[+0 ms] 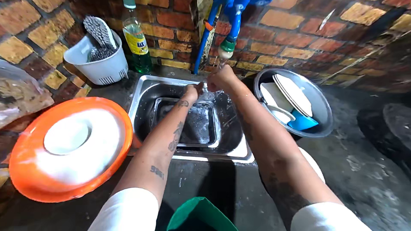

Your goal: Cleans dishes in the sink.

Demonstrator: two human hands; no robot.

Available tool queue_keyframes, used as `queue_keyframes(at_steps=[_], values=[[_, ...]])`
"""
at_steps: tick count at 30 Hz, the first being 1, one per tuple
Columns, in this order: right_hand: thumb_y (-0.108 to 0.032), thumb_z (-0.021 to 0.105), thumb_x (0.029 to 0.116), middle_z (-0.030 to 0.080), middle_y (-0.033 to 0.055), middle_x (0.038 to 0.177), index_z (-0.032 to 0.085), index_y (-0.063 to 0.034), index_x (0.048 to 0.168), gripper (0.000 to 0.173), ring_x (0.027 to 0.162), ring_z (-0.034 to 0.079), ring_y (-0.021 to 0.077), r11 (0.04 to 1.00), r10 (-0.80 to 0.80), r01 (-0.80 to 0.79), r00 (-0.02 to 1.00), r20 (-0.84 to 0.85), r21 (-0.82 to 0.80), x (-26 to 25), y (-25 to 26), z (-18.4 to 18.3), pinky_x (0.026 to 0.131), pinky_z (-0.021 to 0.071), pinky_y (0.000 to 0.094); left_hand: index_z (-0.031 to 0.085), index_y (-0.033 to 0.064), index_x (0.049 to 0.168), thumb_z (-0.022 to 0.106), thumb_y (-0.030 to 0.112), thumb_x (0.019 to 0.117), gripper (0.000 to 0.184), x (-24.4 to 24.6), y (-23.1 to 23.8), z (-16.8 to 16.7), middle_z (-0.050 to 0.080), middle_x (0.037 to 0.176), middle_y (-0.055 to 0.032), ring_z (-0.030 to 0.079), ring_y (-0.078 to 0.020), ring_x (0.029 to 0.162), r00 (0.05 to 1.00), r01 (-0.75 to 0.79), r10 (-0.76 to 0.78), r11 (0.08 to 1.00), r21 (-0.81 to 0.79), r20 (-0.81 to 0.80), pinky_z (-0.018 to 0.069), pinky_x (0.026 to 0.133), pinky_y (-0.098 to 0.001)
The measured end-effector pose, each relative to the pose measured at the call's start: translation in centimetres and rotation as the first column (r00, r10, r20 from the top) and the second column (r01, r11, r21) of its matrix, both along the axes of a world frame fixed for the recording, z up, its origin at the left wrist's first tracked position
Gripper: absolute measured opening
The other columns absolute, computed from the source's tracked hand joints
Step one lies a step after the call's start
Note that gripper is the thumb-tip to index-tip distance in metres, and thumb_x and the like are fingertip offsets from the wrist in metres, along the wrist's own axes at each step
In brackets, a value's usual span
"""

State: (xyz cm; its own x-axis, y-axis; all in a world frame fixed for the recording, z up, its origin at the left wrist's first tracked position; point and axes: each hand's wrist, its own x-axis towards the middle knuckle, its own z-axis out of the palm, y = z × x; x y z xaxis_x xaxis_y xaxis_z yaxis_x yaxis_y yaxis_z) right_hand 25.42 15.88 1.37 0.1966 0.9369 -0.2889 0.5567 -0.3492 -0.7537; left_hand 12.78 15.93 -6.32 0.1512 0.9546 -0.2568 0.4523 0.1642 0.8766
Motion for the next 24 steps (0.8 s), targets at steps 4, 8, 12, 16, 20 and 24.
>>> queue_keyframes(at_steps=[4,8,12,16,20,24], values=[[-0.011,0.055,0.1004,0.072,0.0101,0.098,0.062,-0.0032,0.128,0.03,0.076,0.067,0.0155,0.999,0.0,-0.007,0.988,-0.151,-0.051,0.6,-0.5,0.2,0.07,0.0549,0.0326,0.058,0.0053,0.137,0.057,0.02,0.1013,0.039,-6.9,-2.0,-4.3,0.063,0.131,-0.0266,0.059,-0.0455,0.125,0.837,-0.286,0.315,0.949,0.134,-0.448,0.0482,0.101,-0.0652],[-0.009,0.051,0.105,0.072,0.0098,0.107,0.062,-0.0011,0.125,0.025,0.088,0.069,0.0151,0.991,0.048,-0.085,0.948,-0.313,-0.105,0.4,-0.8,0.7,0.081,0.0572,0.0316,0.043,-0.0035,0.147,0.08,0.019,0.0833,0.077,-11.6,-4.6,-7.7,0.052,0.142,-0.0324,0.052,-0.0492,0.131,0.689,-0.427,0.246,0.898,-0.108,-0.682,0.0496,0.099,-0.0644],[-0.005,0.049,0.105,0.072,0.0117,0.106,0.057,0.0015,0.128,0.026,0.087,0.072,0.0157,0.992,0.045,-0.086,0.929,-0.368,-0.097,-0.3,-0.9,0.1,0.081,0.0603,0.0307,0.062,-0.0103,0.125,0.08,0.033,0.0861,0.061,-13.8,-5.7,-7.4,0.061,0.13,-0.0312,0.059,-0.0438,0.124,0.787,-0.355,0.095,0.878,-0.321,-0.61,0.0473,0.102,-0.0625],[-0.015,0.052,0.1055,0.07,0.0098,0.097,0.062,0.0023,0.119,0.024,0.082,0.068,0.0163,0.999,-0.018,-0.003,0.884,-0.468,-0.043,-1.0,-0.8,-0.8,0.076,0.0584,0.0324,0.058,-0.0055,0.135,0.077,0.02,0.0856,0.059,-13.7,-5.5,-8.2,0.059,0.133,-0.0313,0.055,-0.0463,0.126,0.928,-0.346,0.302,0.915,-0.209,-0.218,0.0439,0.103,-0.0669],[-0.019,0.047,0.1095,0.067,0.0061,0.083,0.059,0.0003,0.121,0.025,0.066,0.066,0.0139,0.997,-0.063,0.07,0.765,-0.641,-0.015,-1.5,-1.3,-1.6,0.063,0.0589,0.0295,0.04,0.0093,0.156,0.065,0.012,0.0965,0.064,-12.3,-6.4,-5.1,0.054,0.145,-0.0221,0.054,-0.0373,0.131,0.955,-0.264,0.287,0.939,-0.219,0.081,0.0455,0.105,-0.0593],[-0.045,0.044,0.1091,0.063,0.0128,0.085,0.067,-0.0004,0.103,0.051,0.068,0.059,0.024,0.997,-0.045,0.04,0.996,0.075,0.062,-0.8,-1.6,-5.2,0.063,0.0511,0.0434,0.054,0.0083,0.144,0.066,0.012,0.0964,0.049,-11.6,-7.4,-0.6,0.06,0.135,-0.0232,0.058,-0.0381,0.125,0.951,-0.3,0.308,0.934,-0.193,0.013,0.046,0.102,-0.0618]])
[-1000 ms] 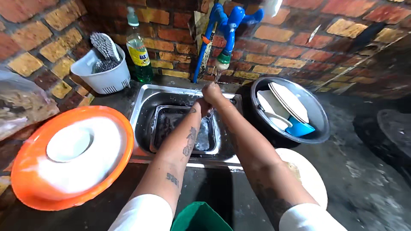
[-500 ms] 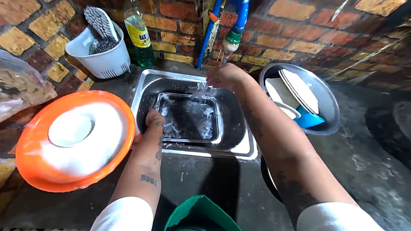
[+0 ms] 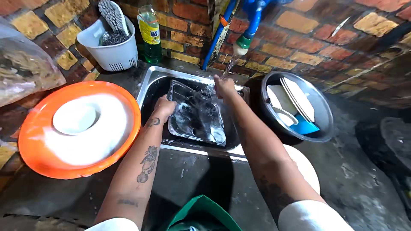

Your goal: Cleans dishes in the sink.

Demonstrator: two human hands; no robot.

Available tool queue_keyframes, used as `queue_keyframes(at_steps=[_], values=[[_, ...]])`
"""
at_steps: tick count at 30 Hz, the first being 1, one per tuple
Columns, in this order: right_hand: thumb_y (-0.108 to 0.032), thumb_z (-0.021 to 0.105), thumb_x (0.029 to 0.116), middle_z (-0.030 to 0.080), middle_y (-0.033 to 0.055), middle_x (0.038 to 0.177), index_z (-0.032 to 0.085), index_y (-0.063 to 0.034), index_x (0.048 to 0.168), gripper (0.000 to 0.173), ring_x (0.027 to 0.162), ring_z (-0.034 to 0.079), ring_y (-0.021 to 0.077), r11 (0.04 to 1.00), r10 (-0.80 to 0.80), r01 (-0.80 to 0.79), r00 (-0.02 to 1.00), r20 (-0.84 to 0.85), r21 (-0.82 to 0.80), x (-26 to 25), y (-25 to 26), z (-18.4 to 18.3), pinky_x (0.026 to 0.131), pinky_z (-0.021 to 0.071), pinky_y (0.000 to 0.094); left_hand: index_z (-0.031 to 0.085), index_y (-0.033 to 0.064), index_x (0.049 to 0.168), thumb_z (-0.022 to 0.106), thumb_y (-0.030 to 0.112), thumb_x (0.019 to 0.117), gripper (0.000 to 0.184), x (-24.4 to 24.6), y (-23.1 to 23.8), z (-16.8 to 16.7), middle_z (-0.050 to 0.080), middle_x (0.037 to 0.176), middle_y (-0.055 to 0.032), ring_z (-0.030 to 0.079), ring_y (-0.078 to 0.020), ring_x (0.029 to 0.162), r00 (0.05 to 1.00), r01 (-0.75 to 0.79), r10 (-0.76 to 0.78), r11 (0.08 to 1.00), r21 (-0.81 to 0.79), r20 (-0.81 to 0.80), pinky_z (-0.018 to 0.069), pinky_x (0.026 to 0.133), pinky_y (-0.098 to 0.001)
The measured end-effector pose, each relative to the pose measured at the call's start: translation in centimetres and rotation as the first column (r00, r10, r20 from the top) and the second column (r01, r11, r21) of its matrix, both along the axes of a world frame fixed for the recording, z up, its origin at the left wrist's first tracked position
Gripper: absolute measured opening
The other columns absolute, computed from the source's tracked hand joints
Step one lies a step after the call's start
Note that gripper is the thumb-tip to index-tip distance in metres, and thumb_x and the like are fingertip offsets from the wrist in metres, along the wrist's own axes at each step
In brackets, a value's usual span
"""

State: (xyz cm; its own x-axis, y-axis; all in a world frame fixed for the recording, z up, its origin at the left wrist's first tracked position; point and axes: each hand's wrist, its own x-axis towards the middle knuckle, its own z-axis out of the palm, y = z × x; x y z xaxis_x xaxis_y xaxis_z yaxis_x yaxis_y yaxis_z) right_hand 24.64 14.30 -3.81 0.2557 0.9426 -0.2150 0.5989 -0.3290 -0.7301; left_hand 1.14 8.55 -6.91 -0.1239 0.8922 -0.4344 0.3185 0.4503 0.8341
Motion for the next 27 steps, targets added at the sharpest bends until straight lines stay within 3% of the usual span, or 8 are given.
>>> queue_keyframes(at_steps=[1,2,4,7,11,15,21,27], values=[[-0.048,0.045,0.108,0.069,0.0237,0.11,0.07,0.0021,0.113,0.057,0.1,0.068,0.0384,0.996,0.042,-0.026,0.981,0.188,-0.083,0.6,-0.6,-1.0,0.085,0.0532,0.0593,0.055,0.0091,0.143,0.066,0.013,0.0963,0.048,0.0,-0.2,0.8,0.061,0.133,-0.0231,0.058,-0.0386,0.125,1.0,0.001,-0.001,1.0,0.004,-0.031,0.0461,0.1,-0.063],[-0.05,0.049,0.1059,0.064,0.0293,0.129,0.068,0.0032,0.124,0.059,0.122,0.061,0.0462,0.986,0.095,-0.049,0.951,0.295,-0.158,1.4,-1.5,-2.6,0.1,0.0468,0.0675,0.057,0.0103,0.14,0.065,0.013,0.0957,0.045,0.0,-0.3,1.4,0.063,0.13,-0.0221,0.059,-0.0381,0.122,0.999,-0.001,0.002,1.0,0.017,-0.052,0.0471,0.098,-0.0632],[-0.052,0.063,0.0982,0.051,0.036,0.143,0.058,0.0079,0.136,0.071,0.136,0.047,0.0531,0.961,0.146,-0.05,0.927,0.346,-0.273,3.2,-3.5,-6.6,0.108,0.0394,0.0716,0.059,0.0112,0.138,0.065,0.011,0.0944,0.044,-0.3,-0.7,2.2,0.064,0.128,-0.0208,0.06,-0.0374,0.12,0.999,-0.017,0.019,0.999,0.049,-0.033,0.0473,0.097,-0.0635],[-0.044,0.071,0.0956,0.059,0.0303,0.137,0.053,0.0071,0.141,0.071,0.129,0.057,0.0422,0.921,0.088,-0.014,0.981,0.173,-0.39,5.7,-5.7,-10.8,0.11,0.0446,0.0584,0.056,0.0087,0.14,0.064,0.004,0.0945,0.047,-0.8,-1.6,2.6,0.062,0.132,-0.0197,0.059,-0.033,0.121,0.991,-0.078,0.073,0.996,0.048,0.115,0.0485,0.097,-0.056],[-0.004,0.07,0.0946,0.062,0.0225,0.127,0.048,-0.0017,0.144,0.054,0.108,0.065,0.0304,0.962,-0.175,0.102,0.942,-0.287,-0.253,7.5,-8.1,-8.0,0.092,0.0559,0.0476,0.053,0.0058,0.144,0.068,0.002,0.0916,0.055,-1.1,-1.8,-0.3,0.058,0.139,-0.0219,0.056,-0.0346,0.128,0.967,-0.165,0.157,0.986,0.022,0.2,0.0462,0.103,-0.0565],[-0.006,0.071,0.0945,0.061,0.027,0.126,0.052,0.0052,0.137,0.048,0.111,0.061,0.0349,0.971,-0.095,0.081,0.994,-0.049,-0.226,8.3,-9.1,-2.6,0.097,0.0501,0.0522,0.047,-0.0065,0.144,0.079,0.007,0.0839,0.07,-1.0,-1.0,-4.0,0.053,0.139,-0.0323,0.051,-0.0449,0.13,0.996,-0.095,0.093,0.987,-0.13,-0.016,0.0434,0.105,-0.0624],[-0.009,0.074,0.0923,0.061,0.0325,0.124,0.053,0.0058,0.136,0.051,0.115,0.06,0.0462,0.982,-0.095,0.131,0.966,0.241,-0.138,7.9,-10.5,3.2,0.097,0.0466,0.0648,0.055,-0.0103,0.135,0.085,0.027,0.0841,0.07,2.0,0.2,-5.8,0.055,0.138,-0.0306,0.054,-0.0416,0.13,0.969,0.07,-0.139,0.947,-0.312,-0.203,0.045,0.106,-0.0585],[-0.003,0.07,0.0924,0.063,0.0308,0.12,0.047,0.0047,0.14,0.054,0.11,0.064,0.0425,0.959,-0.211,0.176,0.966,0.149,0.223,7.1,-12.3,3.1,0.094,0.0505,0.0604,0.049,-0.0064,0.142,0.074,0.022,0.0939,0.061,3.5,-0.4,-8.0,0.053,0.139,-0.0304,0.054,-0.0402,0.126,0.996,0.075,-0.057,0.937,-0.342,0.062,0.0454,0.103,-0.0565]])
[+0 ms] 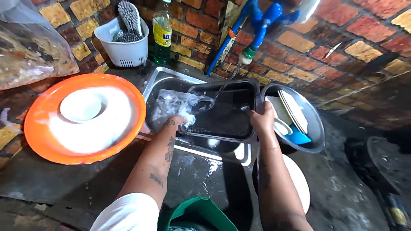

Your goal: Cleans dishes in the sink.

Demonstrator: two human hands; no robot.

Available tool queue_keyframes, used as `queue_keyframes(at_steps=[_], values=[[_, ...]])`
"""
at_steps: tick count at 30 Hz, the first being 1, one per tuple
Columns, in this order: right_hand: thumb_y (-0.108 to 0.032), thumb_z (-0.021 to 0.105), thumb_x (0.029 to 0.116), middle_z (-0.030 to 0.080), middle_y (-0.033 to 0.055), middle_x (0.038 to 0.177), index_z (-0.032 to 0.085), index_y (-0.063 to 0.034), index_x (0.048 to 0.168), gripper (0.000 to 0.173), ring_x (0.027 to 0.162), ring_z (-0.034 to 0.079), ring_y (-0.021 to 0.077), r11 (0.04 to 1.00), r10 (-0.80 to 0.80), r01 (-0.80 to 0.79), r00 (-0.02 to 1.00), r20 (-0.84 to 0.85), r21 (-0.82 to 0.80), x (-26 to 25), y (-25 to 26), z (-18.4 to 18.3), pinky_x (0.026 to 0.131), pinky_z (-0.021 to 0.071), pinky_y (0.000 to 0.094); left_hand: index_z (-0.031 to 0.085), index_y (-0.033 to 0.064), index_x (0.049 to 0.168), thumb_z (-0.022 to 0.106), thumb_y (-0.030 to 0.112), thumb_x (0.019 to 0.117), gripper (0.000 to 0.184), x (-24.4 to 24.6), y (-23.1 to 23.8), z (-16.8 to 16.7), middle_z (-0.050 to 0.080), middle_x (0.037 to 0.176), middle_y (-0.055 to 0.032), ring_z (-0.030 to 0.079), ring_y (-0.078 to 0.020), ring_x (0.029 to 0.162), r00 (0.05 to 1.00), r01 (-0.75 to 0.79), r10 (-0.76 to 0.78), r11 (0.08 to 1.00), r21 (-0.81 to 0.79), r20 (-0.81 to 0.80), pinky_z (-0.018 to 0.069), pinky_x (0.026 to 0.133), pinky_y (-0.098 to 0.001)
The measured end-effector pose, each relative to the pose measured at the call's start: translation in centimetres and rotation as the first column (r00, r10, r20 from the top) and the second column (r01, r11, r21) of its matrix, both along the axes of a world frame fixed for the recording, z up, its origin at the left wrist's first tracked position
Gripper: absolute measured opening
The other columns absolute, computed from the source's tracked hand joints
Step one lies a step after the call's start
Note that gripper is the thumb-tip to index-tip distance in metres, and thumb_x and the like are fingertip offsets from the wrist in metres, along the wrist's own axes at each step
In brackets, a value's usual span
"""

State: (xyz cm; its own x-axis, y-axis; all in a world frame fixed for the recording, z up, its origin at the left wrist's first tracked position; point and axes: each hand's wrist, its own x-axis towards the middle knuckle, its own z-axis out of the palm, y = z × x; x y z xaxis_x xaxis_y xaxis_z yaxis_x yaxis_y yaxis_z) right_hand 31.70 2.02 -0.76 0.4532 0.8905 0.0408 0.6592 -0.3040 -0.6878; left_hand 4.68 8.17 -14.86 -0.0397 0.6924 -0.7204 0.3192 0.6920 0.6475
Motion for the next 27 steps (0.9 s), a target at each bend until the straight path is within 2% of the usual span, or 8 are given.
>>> queue_keyframes(at_steps=[5,8,11,14,16,19,22,27], values=[[-0.004,0.069,0.0941,0.063,0.0212,0.12,0.048,0.0065,0.134,0.046,0.106,0.066,0.0197,0.898,0.055,0.054,0.97,-0.235,0.436,0.3,-0.2,-5.7,0.093,0.0556,0.0357,0.052,0.0054,0.137,0.057,0.021,0.1038,0.037,-1.0,-0.2,0.9,0.059,0.112,-0.013,0.059,-0.0181,0.085,0.909,-0.255,0.244,0.967,-0.014,0.338,0.0528,0.073,-0.0313],[-0.014,0.068,0.0985,0.065,0.0181,0.116,0.052,0.0061,0.133,0.043,0.104,0.067,0.0167,0.877,0.059,0.119,0.935,-0.351,0.466,-0.2,0.4,-7.9,0.095,0.0556,0.035,0.048,0.0045,0.139,0.058,0.009,0.1006,0.04,-1.9,-0.3,1.4,0.057,0.123,-0.0133,0.06,-0.0189,0.095,0.763,-0.42,0.359,0.907,-0.01,0.538,0.0542,0.077,-0.0315],[-0.032,0.052,0.1086,0.066,0.0158,0.106,0.058,0.0037,0.127,0.04,0.095,0.066,0.0183,0.901,-0.034,0.218,0.898,-0.438,0.376,-0.8,1.7,-9.7,0.09,0.0551,0.039,0.041,0.0039,0.146,0.06,0.001,0.0978,0.052,-2.0,-1.2,3.4,0.053,0.135,-0.0164,0.059,-0.0235,0.111,0.658,-0.592,0.463,0.805,0.03,0.594,0.0543,0.088,-0.0372],[-0.056,0.015,0.11,0.065,0.0237,0.12,0.059,0.003,0.13,0.077,0.111,0.065,0.0311,0.931,-0.168,0.327,0.781,-0.602,0.164,-2.3,2.8,-11.2,0.095,0.0536,0.0524,0.042,0.0047,0.144,0.061,0.003,0.0982,0.049,-1.9,-2.1,5.6,0.055,0.127,-0.0144,0.061,-0.0199,0.098,0.667,-0.663,0.492,0.735,0.143,0.56,0.0556,0.077,-0.0335],[-0.064,0.007,0.1064,0.062,0.0286,0.129,0.058,0.0069,0.132,0.091,0.121,0.061,0.0366,0.922,-0.281,0.385,0.612,-0.74,-0.031,-4.0,3.7,-12.1,0.1,0.0504,0.0576,0.047,0.0046,0.137,0.06,0.003,0.0993,0.039,-1.6,-2.5,7.1,0.058,0.112,-0.0114,0.062,-0.0149,0.079,0.685,-0.678,0.475,0.693,0.246,0.552,0.0549,0.062,-0.0281],[-0.062,0.007,0.1075,0.059,0.0206,0.122,0.043,-0.0033,0.145,0.079,0.095,0.063,0.0279,0.942,-0.289,0.248,0.263,-0.921,-0.225,-6.9,4.5,-13.1,0.076,0.0561,0.0449,0.05,0.0044,0.138,0.059,0.004,0.1011,0.038,-1.6,-3.1,9.8,0.06,0.116,-0.0119,0.064,-0.0151,0.083,0.749,-0.642,0.418,0.652,0.405,0.515,0.0578,0.065,-0.0304],[-0.041,0.028,0.1113,0.058,0.0167,0.128,0.042,-0.0114,0.144,0.046,0.103,0.064,0.0291,0.963,-0.241,0.113,-0.039,-0.97,-0.244,-8.2,5.7,-13.5,0.081,0.0571,0.0467,0.047,0.0048,0.147,0.059,0.006,0.1018,0.046,-2.8,-3.7,12.5,0.058,0.127,-0.0159,0.066,-0.0158,0.084,0.885,-0.465,0.348,0.661,0.589,0.308,0.0589,0.063,-0.031],[-0.055,0.025,0.1076,0.055,0.0201,0.126,0.043,-0.0078,0.143,0.062,0.103,0.058,0.0328,0.949,-0.316,0.041,0.053,-0.947,-0.314,-7.0,8.5,-12.7,0.082,0.0522,0.0536,0.05,0.006,0.147,0.059,0.001,0.1002,0.047,-4.7,-4.9,14.6,0.056,0.139,-0.018,0.069,-0.0216,0.102,0.945,-0.307,0.302,0.679,0.667,0.126,0.0629,0.073,-0.0393]])
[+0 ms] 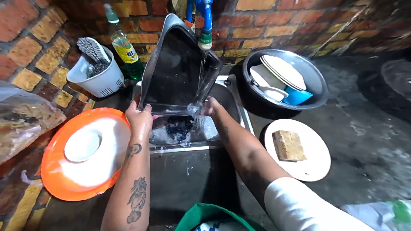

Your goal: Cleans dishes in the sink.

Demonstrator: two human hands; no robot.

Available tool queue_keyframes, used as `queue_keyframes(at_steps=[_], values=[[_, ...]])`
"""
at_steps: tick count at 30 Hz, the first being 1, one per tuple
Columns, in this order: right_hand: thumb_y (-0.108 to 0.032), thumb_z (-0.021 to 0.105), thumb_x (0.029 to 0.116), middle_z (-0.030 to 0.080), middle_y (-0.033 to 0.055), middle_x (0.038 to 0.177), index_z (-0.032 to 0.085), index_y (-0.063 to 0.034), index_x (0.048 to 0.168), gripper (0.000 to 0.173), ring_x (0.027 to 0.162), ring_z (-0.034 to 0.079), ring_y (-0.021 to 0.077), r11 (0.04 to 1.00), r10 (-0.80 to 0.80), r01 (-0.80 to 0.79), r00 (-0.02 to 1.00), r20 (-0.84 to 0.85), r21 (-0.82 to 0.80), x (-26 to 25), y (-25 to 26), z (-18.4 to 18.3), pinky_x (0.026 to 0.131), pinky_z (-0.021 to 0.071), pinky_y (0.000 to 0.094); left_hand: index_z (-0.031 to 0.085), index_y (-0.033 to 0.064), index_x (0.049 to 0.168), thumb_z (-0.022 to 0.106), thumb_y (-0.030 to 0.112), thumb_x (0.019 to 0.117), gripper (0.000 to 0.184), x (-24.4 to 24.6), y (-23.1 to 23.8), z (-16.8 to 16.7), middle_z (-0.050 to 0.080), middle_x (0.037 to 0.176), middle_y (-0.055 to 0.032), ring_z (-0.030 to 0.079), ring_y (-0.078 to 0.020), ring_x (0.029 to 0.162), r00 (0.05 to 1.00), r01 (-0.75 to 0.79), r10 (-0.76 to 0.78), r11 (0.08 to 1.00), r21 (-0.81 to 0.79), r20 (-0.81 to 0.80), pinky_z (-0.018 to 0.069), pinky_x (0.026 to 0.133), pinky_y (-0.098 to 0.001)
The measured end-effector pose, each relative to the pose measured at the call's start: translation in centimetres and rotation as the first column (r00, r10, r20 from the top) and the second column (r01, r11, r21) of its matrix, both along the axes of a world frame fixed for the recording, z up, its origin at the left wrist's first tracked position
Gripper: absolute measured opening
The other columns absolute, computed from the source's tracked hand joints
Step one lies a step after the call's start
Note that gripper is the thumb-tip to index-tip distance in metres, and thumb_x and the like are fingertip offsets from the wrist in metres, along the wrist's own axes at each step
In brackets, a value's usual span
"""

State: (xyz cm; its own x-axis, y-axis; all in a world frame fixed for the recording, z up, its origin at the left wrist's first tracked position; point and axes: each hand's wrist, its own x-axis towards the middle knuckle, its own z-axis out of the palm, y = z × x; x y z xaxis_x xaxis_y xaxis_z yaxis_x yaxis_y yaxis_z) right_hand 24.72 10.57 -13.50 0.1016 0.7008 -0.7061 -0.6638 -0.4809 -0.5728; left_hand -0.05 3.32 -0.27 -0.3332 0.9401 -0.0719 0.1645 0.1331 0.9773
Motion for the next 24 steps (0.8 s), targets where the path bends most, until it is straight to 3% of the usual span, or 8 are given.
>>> queue_keyframes(at_steps=[1,3,9,12,15,19,21,24], values=[[-0.058,0.019,0.1078,0.057,0.0205,0.126,0.043,-0.0076,0.143,0.066,0.101,0.061,0.0327,1.0,-0.013,0.013,0.999,0.038,0.017,0.7,0.5,0.3,0.079,0.0539,0.0518,0.051,0.0069,0.146,0.058,0.0,0.1002,0.047,-0.5,-0.1,0.1,0.055,0.142,-0.0172,0.068,-0.0229,0.108,1.0,0.004,-0.004,1.0,-0.002,-0.011,0.0624,0.077,-0.0421],[-0.062,0.012,0.1069,0.048,0.0248,0.149,0.032,-0.012,0.157,0.074,0.122,0.058,0.0406,0.997,-0.018,0.016,1.0,0.018,0.073,2.4,0.9,1.6,0.093,0.0528,0.0586,0.054,0.0081,0.146,0.056,-0.002,0.0987,0.048,-1.4,-0.4,0.2,0.057,0.144,-0.0151,0.066,-0.0238,0.114,0.997,0.032,-0.032,0.999,-0.012,-0.066,0.061,0.083,-0.0448],[-0.07,0.011,0.1035,0.049,0.0233,0.148,0.034,-0.0108,0.155,0.082,0.125,0.056,0.0384,0.985,-0.093,0.097,0.995,-0.036,0.145,4.1,0.7,2.9,0.094,0.0515,0.0589,0.06,0.008,0.14,0.056,-0.011,0.095,0.049,-2.9,-1.2,-0.7,0.061,0.138,-0.0128,0.065,-0.0203,0.115,0.992,0.104,-0.098,0.991,0.081,-0.081,0.0591,0.089,-0.042],[-0.055,0.037,0.1076,0.062,0.0138,0.118,0.044,-0.0072,0.145,0.061,0.095,0.065,0.0233,0.984,-0.086,0.079,0.995,0.039,0.157,5.8,-1.1,4.0,0.079,0.0579,0.0418,0.06,-0.005,0.134,0.048,-0.021,0.0863,0.051,-4.3,-0.9,-2.1,0.068,0.126,-0.013,0.066,-0.0098,0.111,0.955,0.297,-0.26,0.879,0.374,-0.146,0.0547,0.098,-0.0288],[-0.028,0.049,0.1075,0.064,0.003,0.087,0.059,-0.0073,0.116,0.025,0.069,0.061,0.0106,0.987,0.088,-0.12,0.958,0.272,0.104,7.7,-3.1,3.1,0.06,0.0537,0.0277,0.064,-0.001,0.13,0.048,-0.02,0.0873,0.05,-4.3,-0.8,-2.7,0.067,0.132,-0.0084,0.065,-0.0105,0.115,0.918,0.396,-0.356,0.803,0.445,-0.174,0.0532,0.101,-0.0298],[-0.014,0.051,0.1034,0.061,0.0058,0.08,0.059,-0.0043,0.106,0.012,0.061,0.057,0.0109,0.996,-0.072,0.065,0.989,0.127,0.061,7.8,-5.3,1.4,0.052,0.0497,0.0252,0.048,0.0039,0.144,0.038,-0.008,0.1017,0.045,-0.4,-1.7,-2.2,0.057,0.141,-0.0129,0.059,-0.0198,0.124,0.975,-0.023,-0.009,0.99,0.141,0.221,0.0505,0.102,-0.0404],[-0.014,0.05,0.1037,0.062,0.0082,0.084,0.057,-0.0037,0.109,0.013,0.069,0.061,0.0151,0.955,-0.288,0.289,0.957,-0.021,0.069,6.6,-6.8,1.7,0.06,0.0542,0.0313,0.047,0.0056,0.145,0.04,0.016,0.1109,0.037,1.6,-2.2,-1.6,0.056,0.138,-0.0159,0.058,-0.0239,0.123,0.853,-0.257,0.274,0.961,-0.1,0.445,0.0512,0.1,-0.0453],[-0.017,0.049,0.1065,0.064,0.0099,0.1,0.057,-0.0038,0.122,0.022,0.085,0.064,0.0185,0.889,-0.436,0.444,0.896,-0.086,0.116,5.4,-7.8,1.0,0.075,0.0569,0.0362,0.045,0.0029,0.147,0.039,0.039,0.1119,0.051,2.9,-3.3,-1.3,0.052,0.144,-0.0198,0.054,-0.0288,0.13,0.867,-0.263,0.339,0.934,-0.241,0.366,0.0476,0.104,-0.0508]])
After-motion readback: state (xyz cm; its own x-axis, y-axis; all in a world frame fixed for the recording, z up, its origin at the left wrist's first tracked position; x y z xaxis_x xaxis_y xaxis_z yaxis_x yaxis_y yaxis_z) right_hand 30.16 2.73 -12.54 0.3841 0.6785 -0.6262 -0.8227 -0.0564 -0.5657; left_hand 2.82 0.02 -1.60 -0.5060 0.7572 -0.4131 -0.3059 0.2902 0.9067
